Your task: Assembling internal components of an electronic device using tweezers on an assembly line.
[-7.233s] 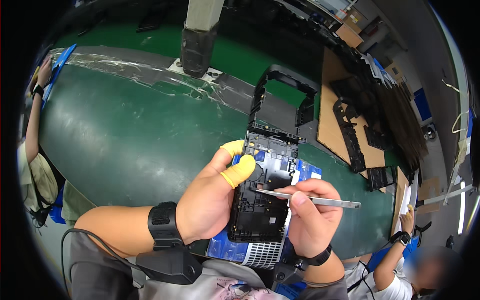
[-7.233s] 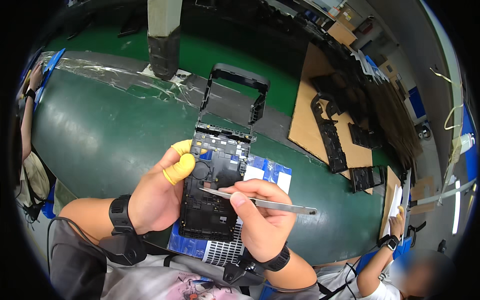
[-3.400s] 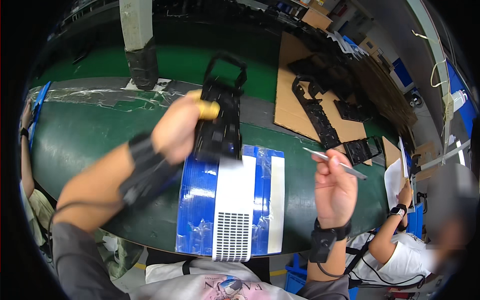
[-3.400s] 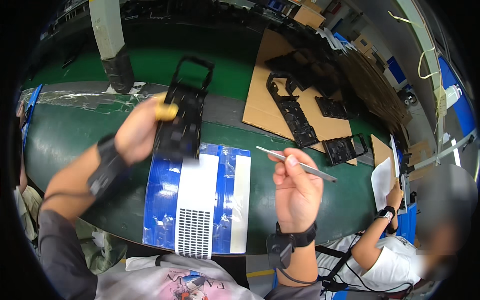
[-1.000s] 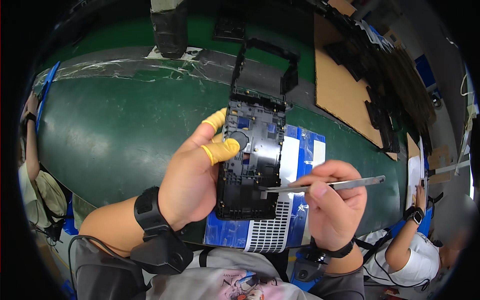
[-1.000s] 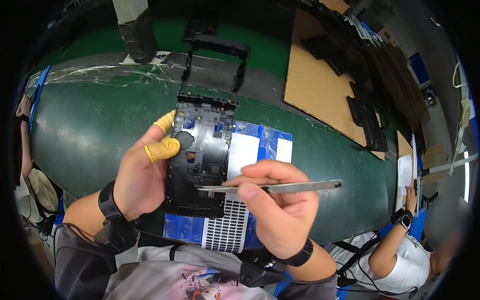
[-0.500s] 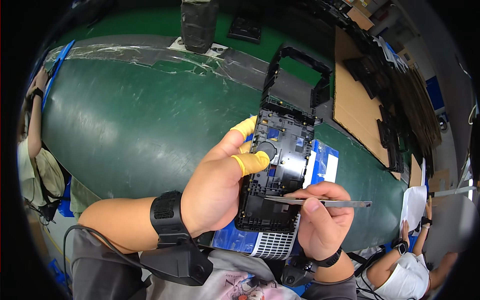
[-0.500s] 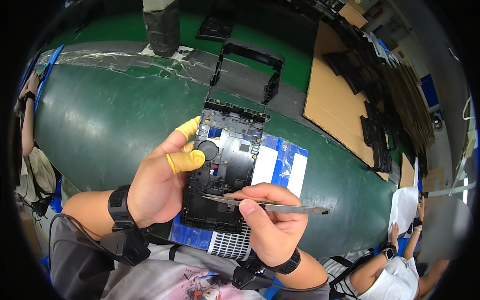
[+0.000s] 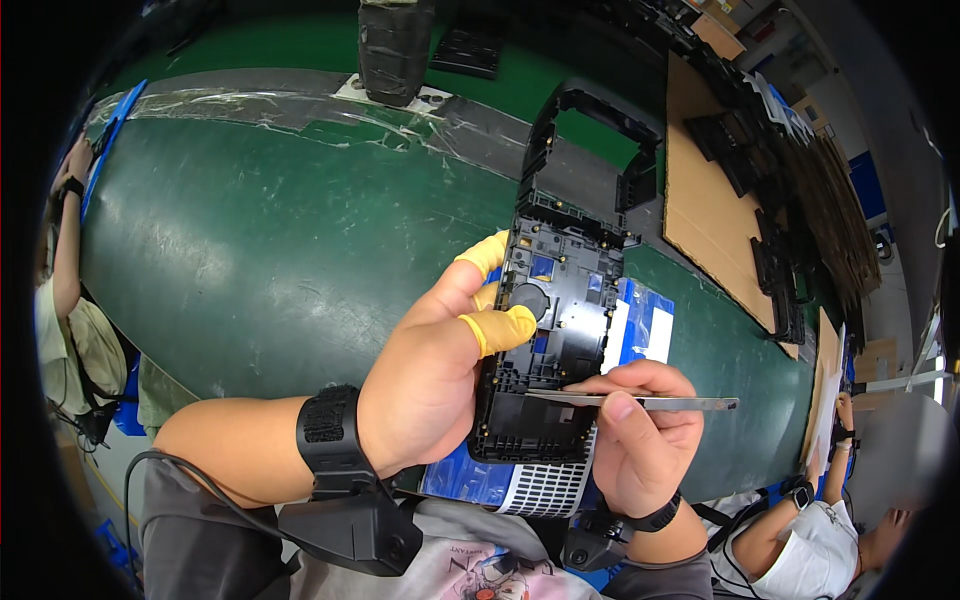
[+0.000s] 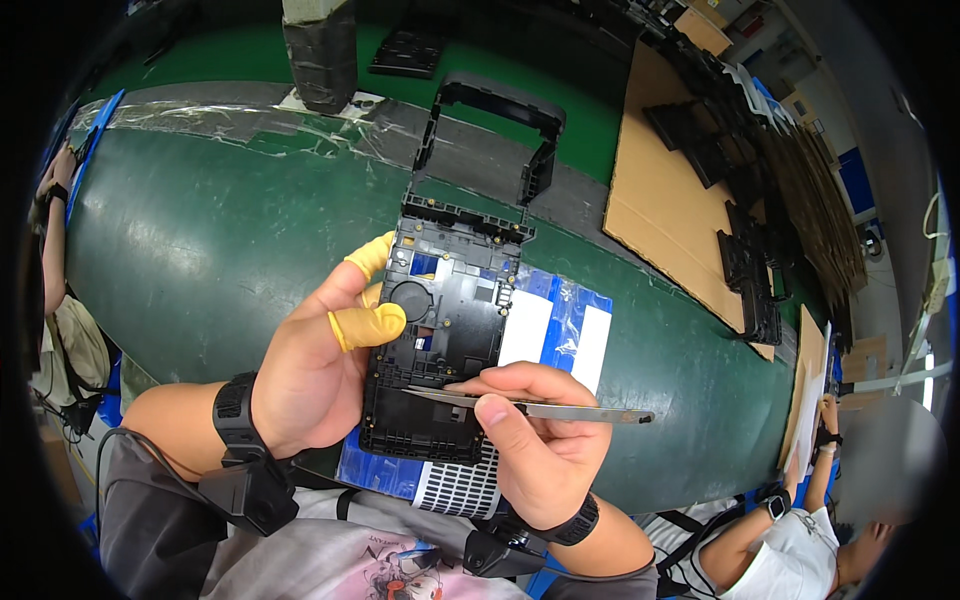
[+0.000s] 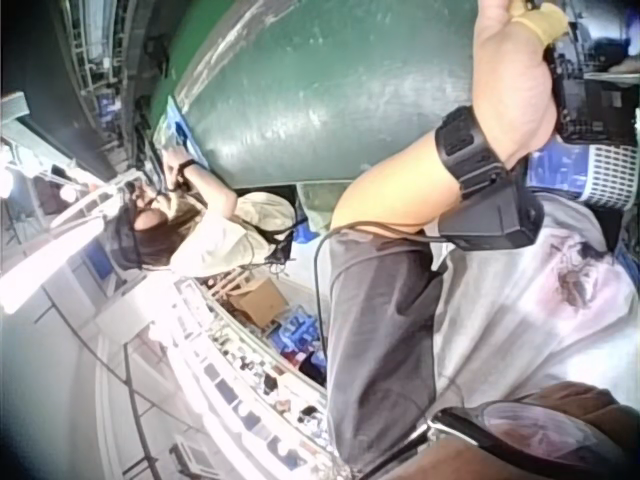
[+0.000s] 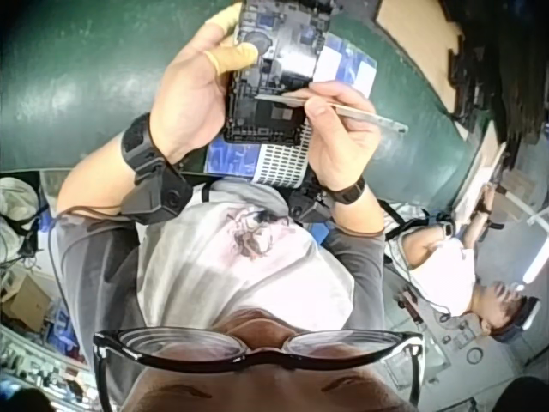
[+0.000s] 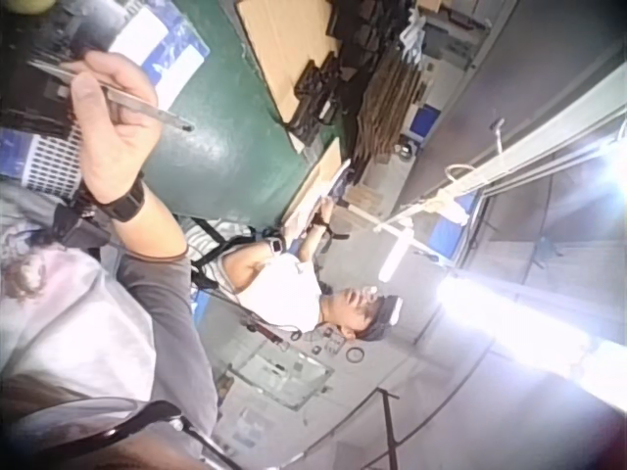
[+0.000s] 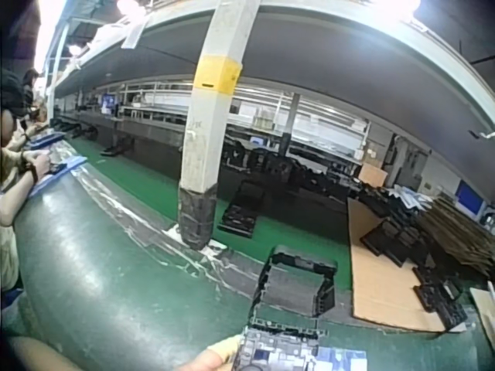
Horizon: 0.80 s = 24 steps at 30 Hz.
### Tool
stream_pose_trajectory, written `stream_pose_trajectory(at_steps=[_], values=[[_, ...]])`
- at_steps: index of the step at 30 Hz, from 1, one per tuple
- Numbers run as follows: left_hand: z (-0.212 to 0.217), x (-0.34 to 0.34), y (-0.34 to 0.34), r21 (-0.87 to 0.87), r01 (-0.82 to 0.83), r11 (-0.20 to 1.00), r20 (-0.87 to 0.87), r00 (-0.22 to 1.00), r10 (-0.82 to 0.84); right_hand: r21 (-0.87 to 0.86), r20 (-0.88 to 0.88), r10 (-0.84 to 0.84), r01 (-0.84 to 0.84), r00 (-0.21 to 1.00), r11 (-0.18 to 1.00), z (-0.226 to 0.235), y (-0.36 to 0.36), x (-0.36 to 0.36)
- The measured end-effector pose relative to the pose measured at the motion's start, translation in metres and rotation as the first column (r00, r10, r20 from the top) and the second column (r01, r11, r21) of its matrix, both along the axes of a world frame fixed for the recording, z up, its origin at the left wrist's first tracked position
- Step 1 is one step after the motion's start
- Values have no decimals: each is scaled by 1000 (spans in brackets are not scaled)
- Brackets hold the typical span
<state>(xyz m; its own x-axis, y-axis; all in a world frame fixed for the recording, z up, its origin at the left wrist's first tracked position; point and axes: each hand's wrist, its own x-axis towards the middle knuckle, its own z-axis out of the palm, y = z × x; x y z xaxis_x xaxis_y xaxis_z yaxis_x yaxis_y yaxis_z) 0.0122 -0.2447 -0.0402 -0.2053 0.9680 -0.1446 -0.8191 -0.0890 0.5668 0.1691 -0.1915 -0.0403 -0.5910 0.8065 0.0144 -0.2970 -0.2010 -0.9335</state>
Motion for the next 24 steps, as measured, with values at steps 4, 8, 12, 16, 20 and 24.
stream_pose_trajectory(at_steps=[4,8,12,16,20,24], values=[[-1,0,-1,-2,-9,1000,-22,1000,9,-5,10,10,-10,1000,1000,0,0,0],[-1,0,0,-12,-15,1000,-33,999,14,-29,-4,8,-8,1000,1000,1,1,-1],[-1,0,-1,-20,-17,1000,-43,999,16,-14,19,5,-4,1000,1000,0,1,-1],[1,0,-1,-14,-20,1000,-46,999,19,-3,39,-9,9,999,1000,2,-1,-3],[4,0,-1,-36,-15,999,14,1000,15,1,32,-5,5,999,1000,1,-1,-2],[2,0,-4,-9,19,1000,-193,981,-20,27,35,-1,0,999,1000,2,1,-3]])
